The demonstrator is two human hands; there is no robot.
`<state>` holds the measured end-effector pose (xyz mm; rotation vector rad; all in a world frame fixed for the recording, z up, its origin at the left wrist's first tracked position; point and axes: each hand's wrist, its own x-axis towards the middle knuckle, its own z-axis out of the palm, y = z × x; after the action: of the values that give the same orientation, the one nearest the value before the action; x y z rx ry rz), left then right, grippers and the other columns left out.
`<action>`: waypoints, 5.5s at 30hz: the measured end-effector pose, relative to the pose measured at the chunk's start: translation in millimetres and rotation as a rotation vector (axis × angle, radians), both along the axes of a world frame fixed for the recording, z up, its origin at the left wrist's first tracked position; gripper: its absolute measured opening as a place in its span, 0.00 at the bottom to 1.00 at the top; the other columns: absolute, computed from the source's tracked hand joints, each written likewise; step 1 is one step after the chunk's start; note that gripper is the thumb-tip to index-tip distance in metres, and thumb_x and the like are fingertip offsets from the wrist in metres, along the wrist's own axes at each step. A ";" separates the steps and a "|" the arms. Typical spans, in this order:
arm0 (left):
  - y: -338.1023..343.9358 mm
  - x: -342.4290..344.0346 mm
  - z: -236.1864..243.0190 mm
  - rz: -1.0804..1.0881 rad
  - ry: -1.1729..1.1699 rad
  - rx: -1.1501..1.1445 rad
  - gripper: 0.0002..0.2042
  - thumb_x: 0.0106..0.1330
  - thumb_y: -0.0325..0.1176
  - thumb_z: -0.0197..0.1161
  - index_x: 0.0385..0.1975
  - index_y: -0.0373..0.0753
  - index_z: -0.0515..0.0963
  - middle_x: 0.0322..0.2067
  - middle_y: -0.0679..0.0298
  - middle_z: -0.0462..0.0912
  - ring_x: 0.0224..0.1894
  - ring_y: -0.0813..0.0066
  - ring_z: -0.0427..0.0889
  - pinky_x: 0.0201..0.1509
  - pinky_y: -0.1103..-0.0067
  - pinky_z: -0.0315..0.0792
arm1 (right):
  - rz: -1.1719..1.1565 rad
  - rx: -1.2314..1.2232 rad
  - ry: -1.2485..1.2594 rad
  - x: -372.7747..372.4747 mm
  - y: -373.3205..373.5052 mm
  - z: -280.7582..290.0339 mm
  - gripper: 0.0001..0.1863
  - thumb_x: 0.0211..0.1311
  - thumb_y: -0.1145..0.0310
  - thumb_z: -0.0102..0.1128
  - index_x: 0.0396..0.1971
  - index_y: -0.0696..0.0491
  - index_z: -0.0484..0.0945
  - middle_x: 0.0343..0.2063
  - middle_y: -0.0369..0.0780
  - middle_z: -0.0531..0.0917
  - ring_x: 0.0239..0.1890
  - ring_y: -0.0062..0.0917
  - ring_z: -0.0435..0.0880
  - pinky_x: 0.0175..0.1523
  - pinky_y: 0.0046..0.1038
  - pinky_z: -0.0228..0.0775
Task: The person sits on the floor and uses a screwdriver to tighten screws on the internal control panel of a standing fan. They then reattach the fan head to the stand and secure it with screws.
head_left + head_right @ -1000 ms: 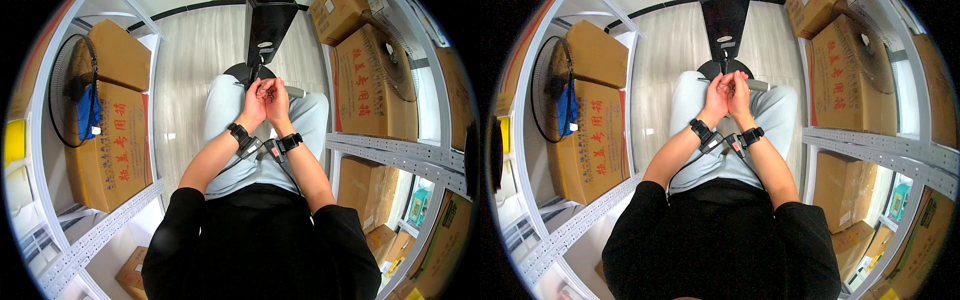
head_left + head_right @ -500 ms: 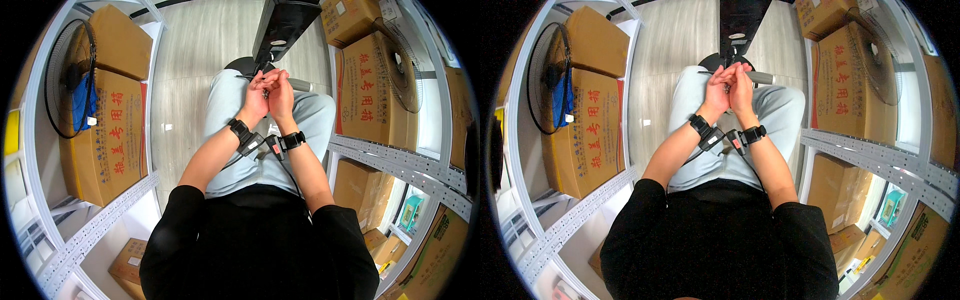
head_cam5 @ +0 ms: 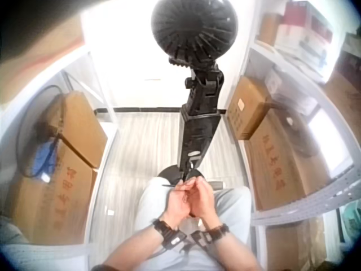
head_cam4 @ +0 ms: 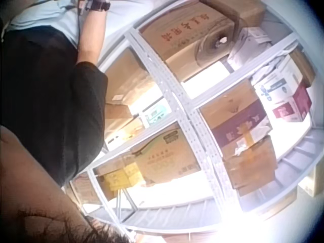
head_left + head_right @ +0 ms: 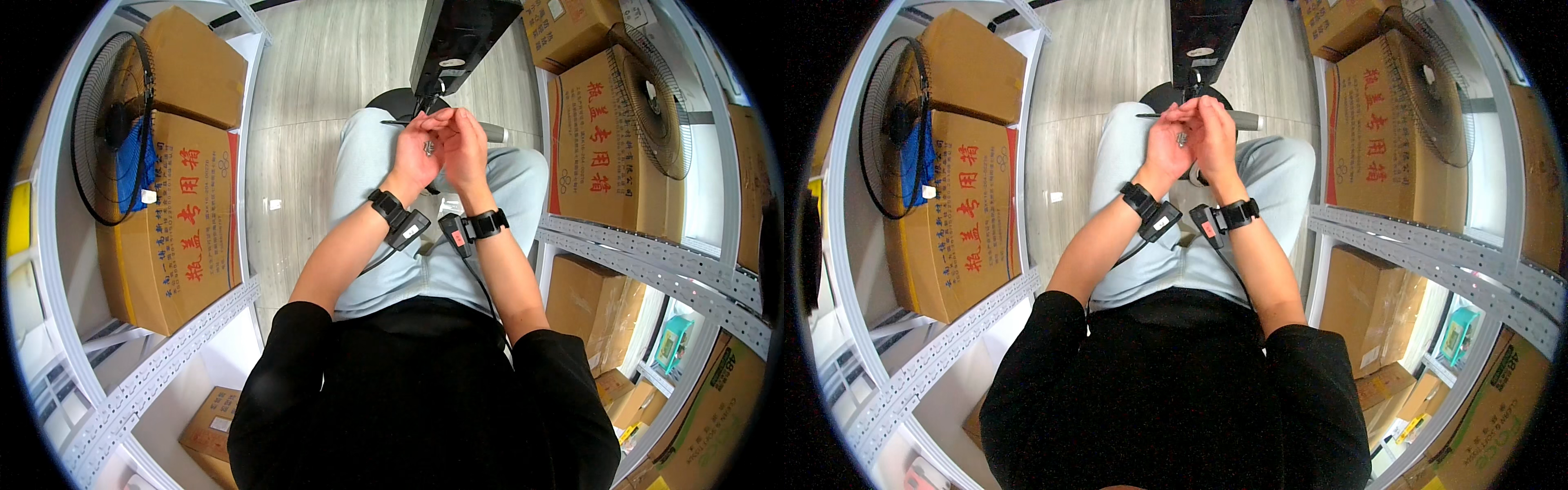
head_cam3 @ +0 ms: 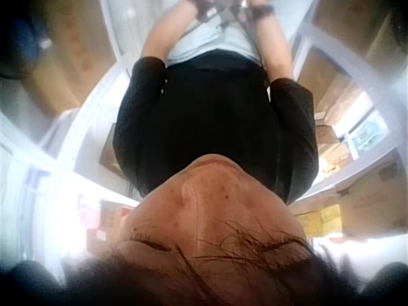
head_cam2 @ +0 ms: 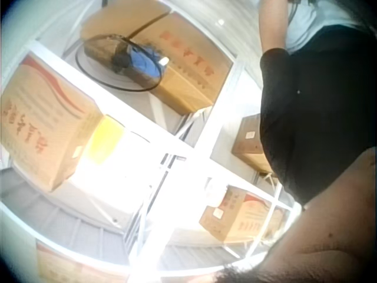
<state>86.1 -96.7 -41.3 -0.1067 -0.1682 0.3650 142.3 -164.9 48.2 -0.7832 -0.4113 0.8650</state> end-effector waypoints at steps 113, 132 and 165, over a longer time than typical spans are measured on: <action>118.3 40.0 21.6 -0.199 1.102 0.707 0.15 0.69 0.43 0.40 0.45 0.50 0.74 0.12 0.78 0.51 0.11 0.87 0.46 0.13 0.86 0.40 | 0.019 -0.912 -0.249 -16.1 -67.6 -56.6 0.19 0.65 0.56 0.56 0.43 0.58 0.75 0.27 0.35 0.80 0.21 0.15 0.77 0.23 0.19 0.66; 110.0 31.8 23.8 -0.242 1.009 0.800 0.17 0.73 0.51 0.34 0.43 0.49 0.68 0.13 0.78 0.51 0.11 0.88 0.47 0.13 0.87 0.40 | 0.023 -0.676 0.101 -25.9 -44.7 -82.0 0.18 0.70 0.54 0.50 0.46 0.54 0.72 0.31 0.34 0.78 0.31 0.15 0.77 0.30 0.18 0.68; 103.9 36.4 15.0 -0.203 1.035 0.738 0.14 0.72 0.48 0.36 0.43 0.50 0.68 0.13 0.76 0.52 0.11 0.87 0.47 0.13 0.86 0.41 | -0.028 -0.685 0.154 -30.6 -42.0 -87.4 0.18 0.68 0.50 0.52 0.42 0.50 0.72 0.29 0.32 0.79 0.32 0.14 0.79 0.30 0.17 0.66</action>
<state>122.5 7.2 -26.3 0.7846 0.7310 0.1032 111.7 -206.9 -39.2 -1.3343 0.0487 1.0447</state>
